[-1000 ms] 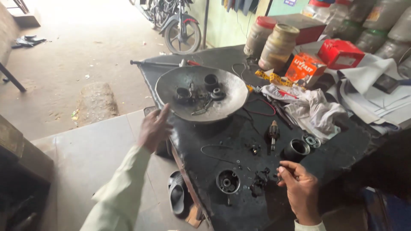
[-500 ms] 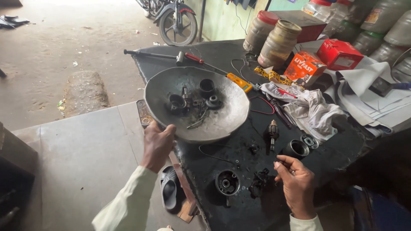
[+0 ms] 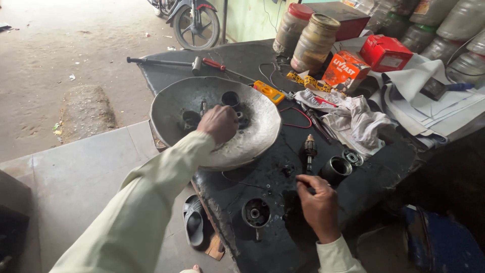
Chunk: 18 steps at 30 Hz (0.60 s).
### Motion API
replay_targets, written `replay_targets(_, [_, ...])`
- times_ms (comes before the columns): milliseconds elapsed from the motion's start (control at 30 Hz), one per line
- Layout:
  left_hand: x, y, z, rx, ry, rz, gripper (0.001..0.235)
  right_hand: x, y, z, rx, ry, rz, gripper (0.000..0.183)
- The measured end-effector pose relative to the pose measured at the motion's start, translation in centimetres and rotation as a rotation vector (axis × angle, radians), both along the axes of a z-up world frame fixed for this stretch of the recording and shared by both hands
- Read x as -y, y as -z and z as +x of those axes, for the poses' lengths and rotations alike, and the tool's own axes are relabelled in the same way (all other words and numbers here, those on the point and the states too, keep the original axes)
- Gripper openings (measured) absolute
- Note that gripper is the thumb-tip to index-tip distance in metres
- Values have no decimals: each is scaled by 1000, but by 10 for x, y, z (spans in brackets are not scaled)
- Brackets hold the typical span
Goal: The person sits at a workshop bench and works on a small metal housing, fitting small pins and components into it by hand. They pick parts from the bench and a metal bowl, press pieces into the housing, wipe parts with a white cloth, and turn the housing over while working on it on their lap.
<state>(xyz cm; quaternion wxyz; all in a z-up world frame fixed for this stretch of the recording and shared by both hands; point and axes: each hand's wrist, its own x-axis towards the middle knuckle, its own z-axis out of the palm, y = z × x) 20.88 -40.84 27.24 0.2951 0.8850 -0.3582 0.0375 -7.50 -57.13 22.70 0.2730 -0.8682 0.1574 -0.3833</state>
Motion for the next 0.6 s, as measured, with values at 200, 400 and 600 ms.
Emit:
replay_targets(200, [44,33,31,36,80,298,19,4,3,8,-73,-42,-68,15])
replay_targets(400, [61,48,48,15,28,328,22,10,11,12,-146,-60,-109,14])
replay_targets(600, [59,43,48,-168,-49,304,32,14,12,5,-21,11,-67,14])
